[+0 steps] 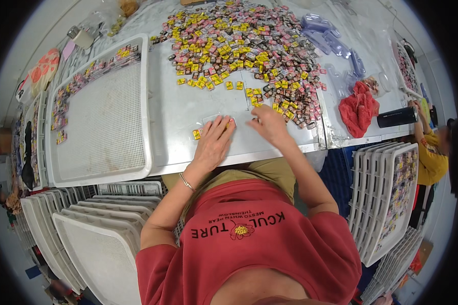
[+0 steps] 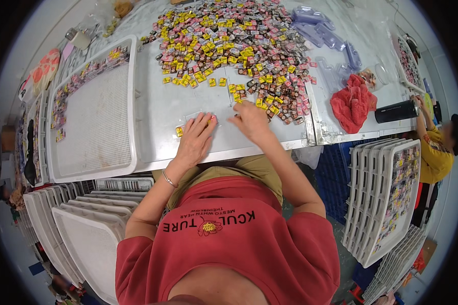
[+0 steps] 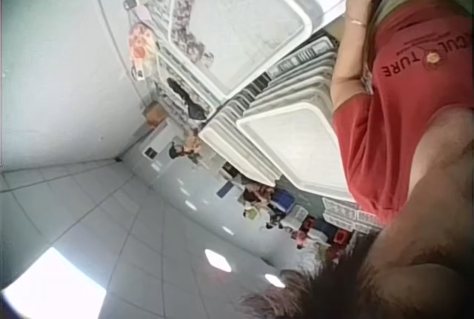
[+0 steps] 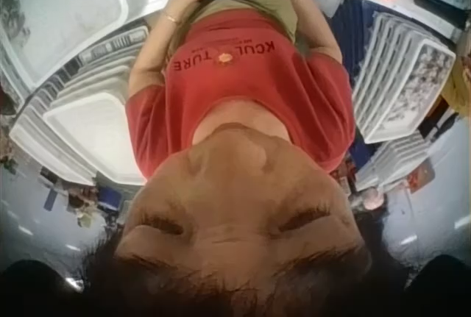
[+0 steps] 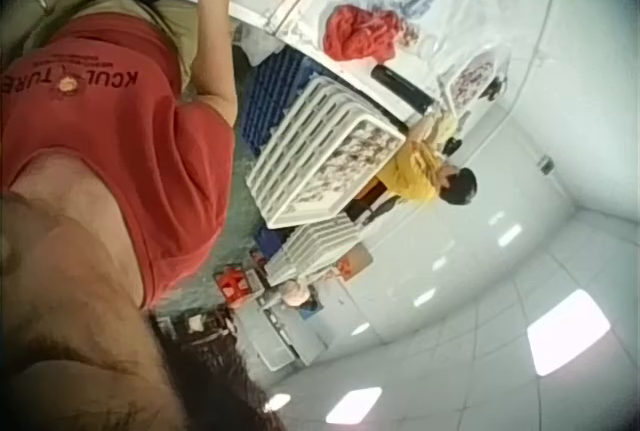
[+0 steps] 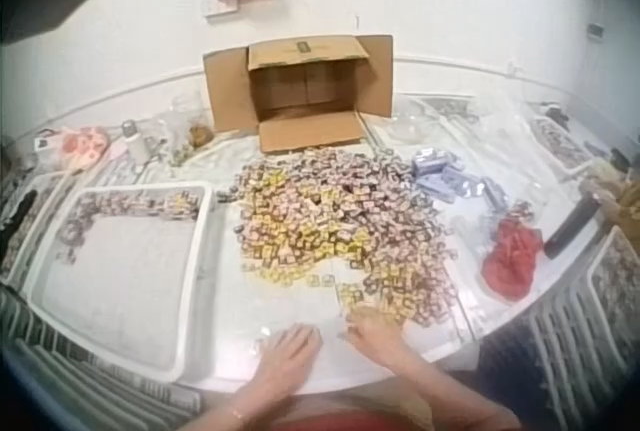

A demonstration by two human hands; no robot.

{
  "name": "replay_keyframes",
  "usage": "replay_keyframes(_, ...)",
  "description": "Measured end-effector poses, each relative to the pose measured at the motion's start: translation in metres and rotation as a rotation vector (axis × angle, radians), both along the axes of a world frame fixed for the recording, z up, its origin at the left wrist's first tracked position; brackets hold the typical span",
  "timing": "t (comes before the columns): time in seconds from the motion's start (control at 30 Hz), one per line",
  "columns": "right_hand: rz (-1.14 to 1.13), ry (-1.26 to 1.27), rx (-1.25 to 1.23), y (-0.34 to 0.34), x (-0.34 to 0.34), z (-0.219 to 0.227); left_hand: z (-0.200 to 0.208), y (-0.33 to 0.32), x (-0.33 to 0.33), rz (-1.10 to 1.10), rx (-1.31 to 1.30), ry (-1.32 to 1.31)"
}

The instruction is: Arranging small colorful toy components into a rectangular mold or tray.

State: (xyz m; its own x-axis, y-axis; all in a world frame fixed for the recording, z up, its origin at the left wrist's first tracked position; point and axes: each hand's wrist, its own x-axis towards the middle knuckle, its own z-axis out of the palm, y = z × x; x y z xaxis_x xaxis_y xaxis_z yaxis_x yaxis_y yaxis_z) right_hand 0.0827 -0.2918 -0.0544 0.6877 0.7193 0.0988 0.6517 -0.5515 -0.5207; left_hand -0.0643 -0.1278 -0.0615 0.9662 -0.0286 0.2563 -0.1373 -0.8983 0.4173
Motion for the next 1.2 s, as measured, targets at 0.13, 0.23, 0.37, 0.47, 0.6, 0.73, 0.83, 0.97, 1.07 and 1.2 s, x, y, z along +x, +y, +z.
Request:
replay_keyframes(0.13, -0.038, -0.046, 0.047, 0.002, -0.009, -0.009, 0.004, 0.01, -0.004, -0.003, -0.164, -0.063)
replay_keyframes(0.23, -0.015, 0.025, 0.129, 0.006, 0.003, -0.01, 0.009, 0.025, -0.012, 0.297, -0.374, -0.205)
replay_keyframes(0.37, 0.026, 0.32, 0.289, 0.046, 0.01, 0.007, 0.004, 0.025, -0.025, 0.392, -0.132, -0.207)
replay_keyframes(0.47, 0.164, 0.387, 0.476, 0.089, -0.001, 0.004, -0.004, 0.016, -0.023, 0.38, -0.173, -0.213)
replay_keyframes(0.6, 0.214, 0.263, 0.367, 0.117, -0.022, -0.018, -0.009, 0.016, -0.023, 0.381, -0.216, -0.234)
replay_keyframes(0.73, 0.284, -0.043, 0.367, 0.113, -0.036, -0.023, -0.01, 0.018, -0.024, 0.391, -0.262, -0.224)
replay_keyframes(0.83, 0.314, -0.154, 0.341, 0.109, -0.037, -0.018, -0.008, 0.018, -0.023, 0.391, -0.264, -0.233)
replay_keyframes(0.97, 0.441, -0.301, 0.121, 0.103, -0.034, 0.002, -0.005, 0.02, -0.023, 0.386, -0.248, -0.236)
replay_keyframes(1.07, 0.461, -0.28, 0.128, 0.111, -0.028, -0.003, -0.004, 0.021, -0.023, 0.38, -0.255, -0.234)
replay_keyframes(1.2, 0.176, -0.146, 0.276, 0.121, 0.032, 0.002, -0.002, 0.028, -0.022, 0.398, -0.286, -0.26)
